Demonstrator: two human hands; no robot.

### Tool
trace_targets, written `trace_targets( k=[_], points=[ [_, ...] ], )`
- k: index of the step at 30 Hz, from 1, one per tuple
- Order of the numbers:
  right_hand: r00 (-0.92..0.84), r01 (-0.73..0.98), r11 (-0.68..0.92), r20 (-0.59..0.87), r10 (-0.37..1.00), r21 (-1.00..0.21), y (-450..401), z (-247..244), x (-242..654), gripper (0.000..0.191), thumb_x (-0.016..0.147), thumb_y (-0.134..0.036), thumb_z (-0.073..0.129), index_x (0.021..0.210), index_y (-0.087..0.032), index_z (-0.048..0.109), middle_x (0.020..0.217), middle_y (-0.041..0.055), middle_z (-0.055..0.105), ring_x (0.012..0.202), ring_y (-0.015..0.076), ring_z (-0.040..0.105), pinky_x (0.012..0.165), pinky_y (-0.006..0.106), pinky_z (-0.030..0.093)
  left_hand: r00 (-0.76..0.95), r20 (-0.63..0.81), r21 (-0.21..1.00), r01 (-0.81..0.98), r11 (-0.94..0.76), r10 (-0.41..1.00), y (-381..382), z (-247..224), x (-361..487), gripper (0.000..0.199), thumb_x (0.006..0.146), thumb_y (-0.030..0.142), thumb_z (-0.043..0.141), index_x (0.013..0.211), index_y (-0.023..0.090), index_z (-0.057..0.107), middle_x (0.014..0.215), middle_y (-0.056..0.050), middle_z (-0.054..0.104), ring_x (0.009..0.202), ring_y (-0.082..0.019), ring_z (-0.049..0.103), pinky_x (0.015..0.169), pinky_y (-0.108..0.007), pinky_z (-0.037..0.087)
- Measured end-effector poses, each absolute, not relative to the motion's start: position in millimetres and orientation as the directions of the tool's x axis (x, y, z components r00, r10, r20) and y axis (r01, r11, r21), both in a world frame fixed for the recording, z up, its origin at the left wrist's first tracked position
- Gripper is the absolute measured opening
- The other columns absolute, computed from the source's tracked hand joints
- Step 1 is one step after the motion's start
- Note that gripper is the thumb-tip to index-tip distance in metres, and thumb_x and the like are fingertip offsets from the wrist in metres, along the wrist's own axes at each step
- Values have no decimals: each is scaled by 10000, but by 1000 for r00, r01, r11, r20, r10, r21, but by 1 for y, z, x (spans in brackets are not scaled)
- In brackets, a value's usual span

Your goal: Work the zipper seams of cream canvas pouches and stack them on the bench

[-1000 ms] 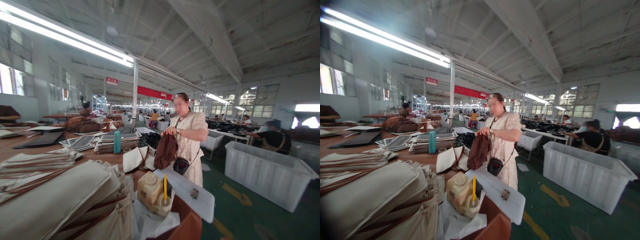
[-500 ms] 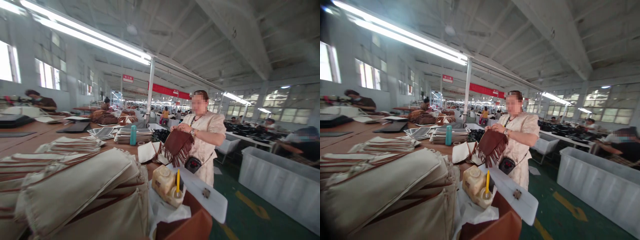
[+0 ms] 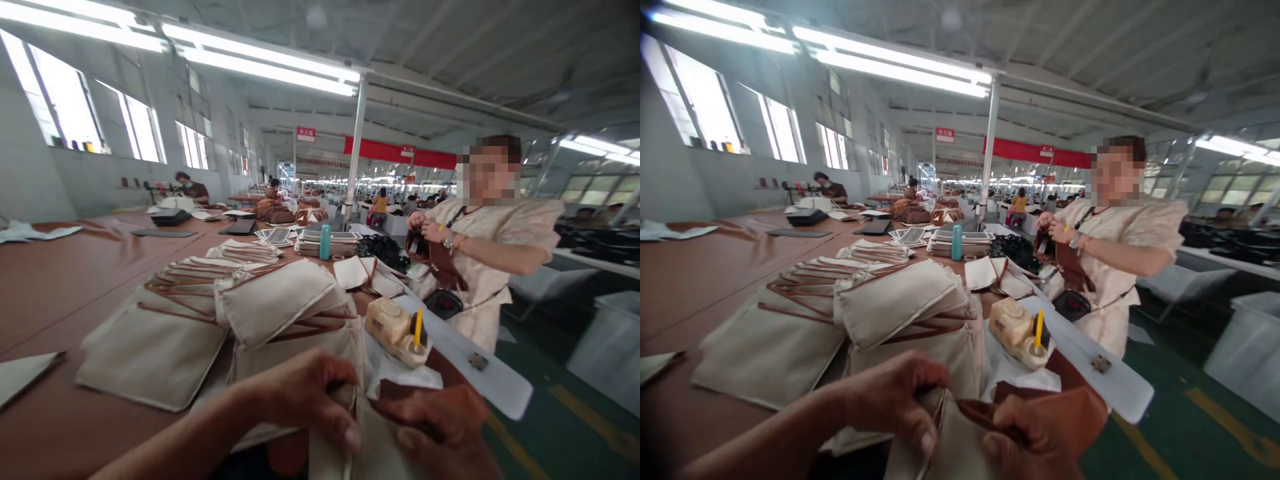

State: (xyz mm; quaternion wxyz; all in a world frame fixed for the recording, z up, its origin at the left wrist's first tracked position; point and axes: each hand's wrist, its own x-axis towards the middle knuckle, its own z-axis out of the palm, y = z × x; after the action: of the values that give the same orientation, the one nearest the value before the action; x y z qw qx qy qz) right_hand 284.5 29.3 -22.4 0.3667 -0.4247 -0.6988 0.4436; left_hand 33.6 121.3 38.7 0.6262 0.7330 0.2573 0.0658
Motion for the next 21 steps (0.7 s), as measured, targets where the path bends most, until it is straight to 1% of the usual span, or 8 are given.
trace_targets(
  k=[2,5,7,9,12,16,18,21],
  points=[
    [-336,256,256,163,928,-932,34,-25,277,279,913,-436,652,850,-165,663,793,21,645,727,183,592,645,289,471,819,-231,902,382,-200,525,113,53,34,570,469,491,929,885,161,722,656,64,561,599,-108,449,494,-186,328],
    [-417,223,264,153,896,-938,27,-17,263,270,901,-413,670,1004,-164,664,929,54,659,886,221,600,787,328,469,835,-223,892,383,-241,503,93,56,32,505,514,505,902,835,161,721,618,71,508,608,-111,427,520,-190,321],
    [-466,154,253,156,871,-955,16,-10,252,296,922,-398,638,1114,-174,631,1037,76,650,994,240,587,872,349,458,854,-202,916,338,-215,479,79,47,27,487,551,526,880,817,153,714,633,66,503,624,-115,437,543,-192,333],
    [-491,108,243,161,856,-964,6,-8,242,315,925,-392,626,1155,-178,601,1084,82,627,1035,245,561,898,354,443,860,-194,937,305,-172,471,69,36,20,488,581,544,860,819,146,708,657,58,505,636,-118,443,548,-192,338],
    [-486,73,210,149,861,-975,-5,-16,231,283,916,-392,630,1093,-177,581,1003,54,590,937,214,528,814,320,437,864,-205,947,293,-129,460,62,25,10,466,623,539,842,799,132,698,666,45,492,637,-117,435,534,-192,330],
    [-462,-26,137,133,877,-990,-12,-25,223,209,922,-370,631,953,-187,536,844,-6,487,747,145,423,647,250,370,895,-268,953,301,-40,358,60,26,5,409,673,478,835,813,124,684,688,34,514,630,-108,451,517,-183,327],
    [-476,-38,130,132,870,-991,-14,-23,221,203,932,-362,622,913,-184,526,828,-13,464,727,136,392,623,243,341,906,-267,959,284,-6,329,57,29,5,366,700,440,826,823,126,684,708,26,545,640,-109,477,527,-178,347],
    [-494,-19,152,141,858,-988,-18,-17,217,193,965,-346,575,885,-176,526,851,-3,479,752,138,403,640,246,337,905,-244,964,265,-15,348,53,31,4,312,746,411,798,788,120,691,693,24,545,624,-98,460,516,-171,346]
  ],
)
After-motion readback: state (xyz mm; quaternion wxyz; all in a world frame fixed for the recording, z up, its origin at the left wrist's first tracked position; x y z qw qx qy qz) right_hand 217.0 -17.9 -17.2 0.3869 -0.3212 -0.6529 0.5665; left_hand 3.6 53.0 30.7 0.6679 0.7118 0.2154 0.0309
